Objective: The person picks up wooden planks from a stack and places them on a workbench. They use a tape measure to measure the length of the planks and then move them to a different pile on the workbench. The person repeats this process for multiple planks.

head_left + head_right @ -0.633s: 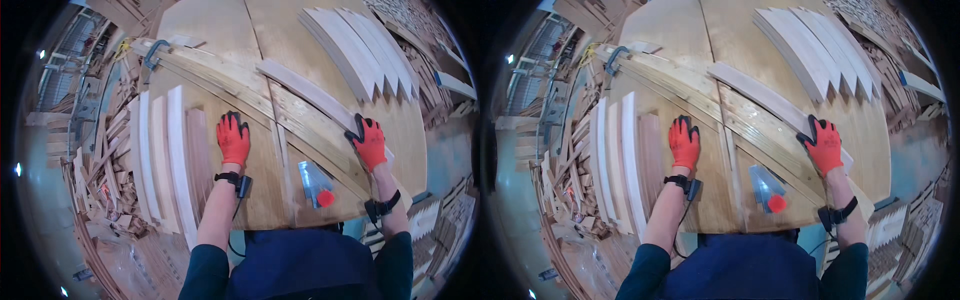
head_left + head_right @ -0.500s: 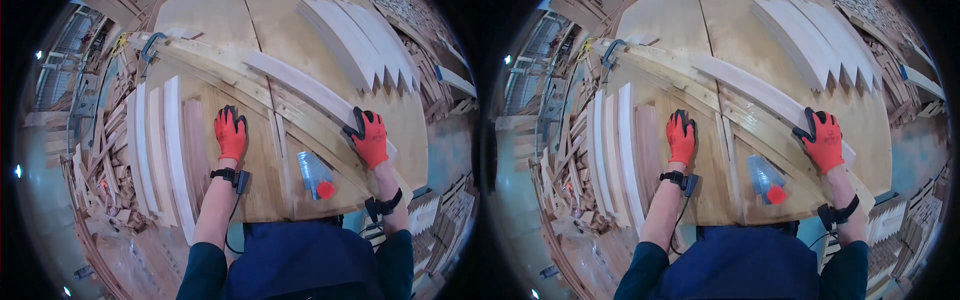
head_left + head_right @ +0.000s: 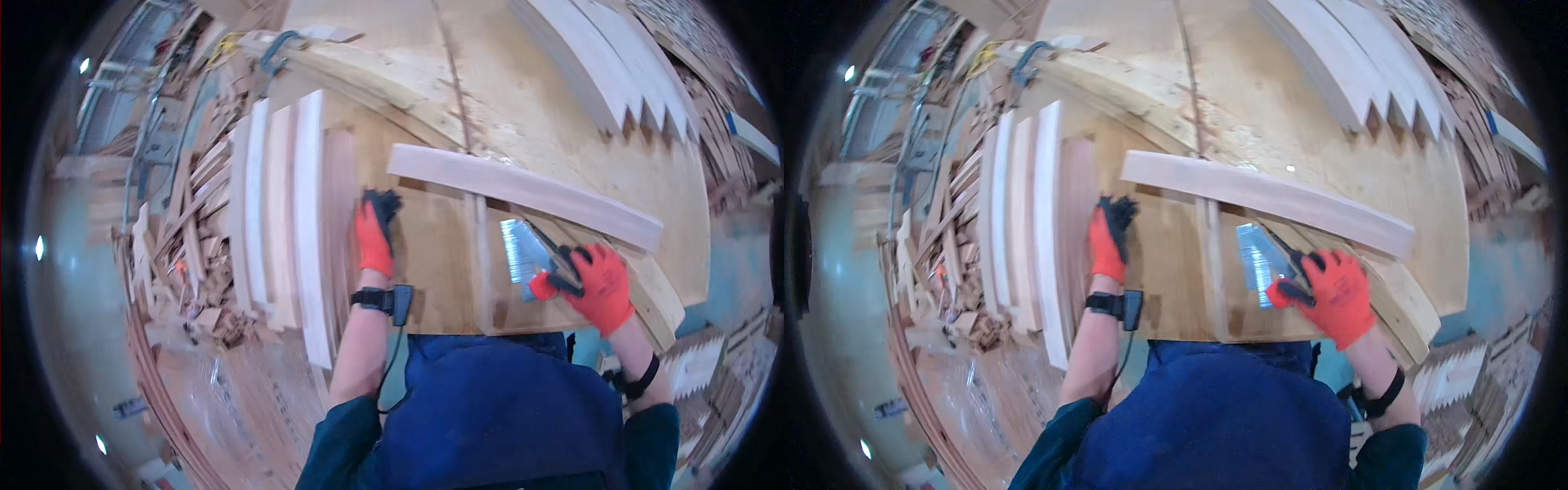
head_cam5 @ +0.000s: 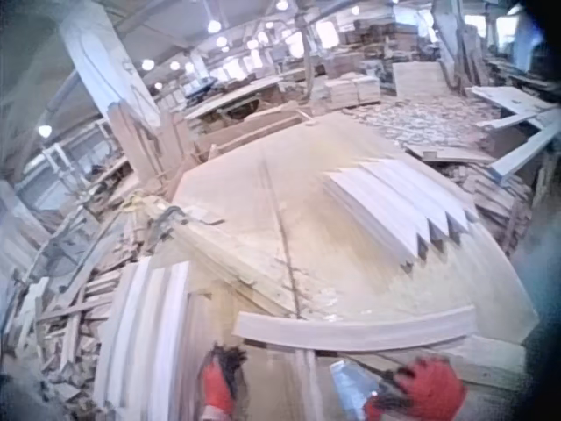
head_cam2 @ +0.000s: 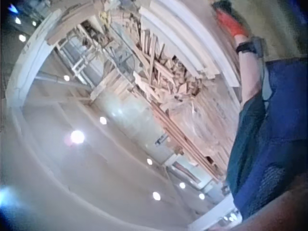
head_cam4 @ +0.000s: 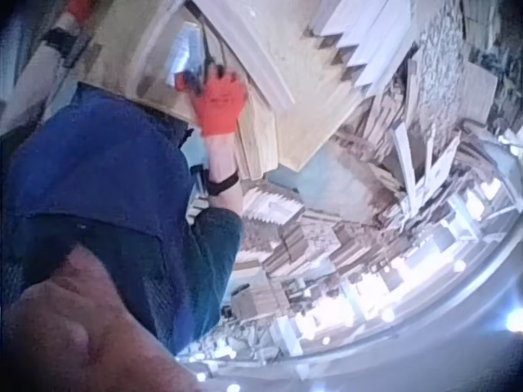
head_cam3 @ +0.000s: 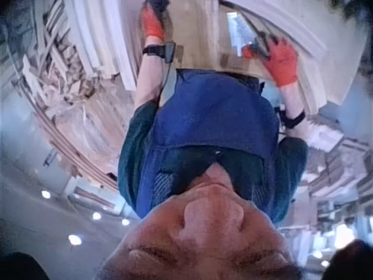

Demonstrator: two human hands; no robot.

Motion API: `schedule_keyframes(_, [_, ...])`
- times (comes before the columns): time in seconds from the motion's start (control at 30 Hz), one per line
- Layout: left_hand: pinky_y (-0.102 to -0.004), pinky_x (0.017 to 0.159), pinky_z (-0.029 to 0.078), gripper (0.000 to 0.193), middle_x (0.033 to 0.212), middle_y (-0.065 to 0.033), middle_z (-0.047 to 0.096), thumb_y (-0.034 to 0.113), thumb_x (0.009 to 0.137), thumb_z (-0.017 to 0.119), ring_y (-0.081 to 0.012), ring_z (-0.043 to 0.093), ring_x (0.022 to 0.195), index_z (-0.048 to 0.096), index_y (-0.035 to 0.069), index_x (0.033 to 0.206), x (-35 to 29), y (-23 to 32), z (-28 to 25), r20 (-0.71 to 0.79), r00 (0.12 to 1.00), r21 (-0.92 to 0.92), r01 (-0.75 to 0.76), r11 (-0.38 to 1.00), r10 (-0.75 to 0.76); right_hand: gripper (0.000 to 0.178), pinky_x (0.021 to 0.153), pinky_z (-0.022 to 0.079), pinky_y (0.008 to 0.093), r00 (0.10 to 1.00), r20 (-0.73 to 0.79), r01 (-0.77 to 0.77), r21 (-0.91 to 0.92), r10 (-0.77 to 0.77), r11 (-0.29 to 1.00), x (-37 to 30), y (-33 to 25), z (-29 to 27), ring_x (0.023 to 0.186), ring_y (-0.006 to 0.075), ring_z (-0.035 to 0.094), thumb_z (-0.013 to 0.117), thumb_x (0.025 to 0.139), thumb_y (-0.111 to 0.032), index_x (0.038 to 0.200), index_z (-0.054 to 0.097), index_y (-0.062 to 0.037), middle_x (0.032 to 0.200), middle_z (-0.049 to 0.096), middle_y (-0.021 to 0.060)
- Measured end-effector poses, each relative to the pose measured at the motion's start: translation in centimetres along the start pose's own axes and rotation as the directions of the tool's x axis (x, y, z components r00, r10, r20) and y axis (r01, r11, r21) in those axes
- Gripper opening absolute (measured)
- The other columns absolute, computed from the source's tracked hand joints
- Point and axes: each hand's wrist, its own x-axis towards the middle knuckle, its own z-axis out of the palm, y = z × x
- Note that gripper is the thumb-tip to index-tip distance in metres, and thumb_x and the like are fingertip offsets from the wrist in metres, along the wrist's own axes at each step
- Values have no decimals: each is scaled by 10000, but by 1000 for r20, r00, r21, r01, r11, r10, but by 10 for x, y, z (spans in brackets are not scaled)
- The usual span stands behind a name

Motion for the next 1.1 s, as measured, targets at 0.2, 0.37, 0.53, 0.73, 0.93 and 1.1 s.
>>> schedule_keyframes(0.2, [-308, 700, 546, 333, 917, -97, 730, 266, 1029, 517, -177, 694, 769, 681, -10, 1118, -18, -8, 12, 49, 998, 303, -57, 951, 44, 643, 929, 445, 492, 996, 80, -26, -68, 31, 997, -15, -25, 63, 1169, 379, 511, 820, 694, -361, 1247, 611, -106, 1263, 523, 181])
schedule_keyframes(0.37, [-292, 658, 535, 317, 888, -87, 718, 197, 1019, 532, -143, 674, 740, 635, -20, 1227, -75, 10, 28, 314, 939, 416, -4, 909, -139, 569, 894, 480, 466, 992, -54, -91, 278, 110, 956, -17, -38, 58, 1075, 353, 581, 806, 723, -223, 1235, 612, -68, 1172, 587, 173])
schedule_keyframes(0.53, [-278, 660, 518, 367, 973, -67, 705, 207, 1012, 545, -113, 651, 761, 601, 5, 1313, -121, 23, 52, 648, 693, 286, 163, 944, -316, 532, 913, 494, 373, 981, -23, -111, 742, 190, 661, 1, -54, 46, 1047, 306, 620, 752, 778, -135, 1268, 592, -5, 1091, 620, 161])
schedule_keyframes(0.73, [-273, 792, 508, 456, 1074, -43, 684, 199, 959, 605, -87, 602, 907, 565, 14, 1374, -127, 24, 48, 740, 634, 270, 24, 962, -224, 619, 982, 475, 451, 989, -127, 113, 344, -73, 932, 30, -109, 21, 1165, 377, 565, 772, 732, -178, 1312, 580, -79, 1217, 590, 181])
schedule_keyframes(0.93, [-227, 730, 500, 450, 1102, -9, 691, 96, 898, 663, -49, 596, 897, 605, 41, 1340, -130, 15, 28, 626, 746, 151, 171, 974, -228, 546, 889, 501, 442, 983, -89, 180, 273, -162, 945, 48, -131, 22, 1055, 362, 600, 776, 724, -191, 1226, 588, -84, 1116, 616, 136])
schedule_keyframes(1.1, [-227, 609, 479, 290, 972, 14, 676, 60, 863, 655, -51, 577, 752, 678, 29, 1151, -131, 30, 21, 570, 813, 197, 10, 980, -123, 485, 827, 512, 438, 1000, -7, -6, 326, 9, 945, 53, -138, 28, 975, 366, 623, 796, 719, -224, 1136, 609, -62, 1027, 634, 163])
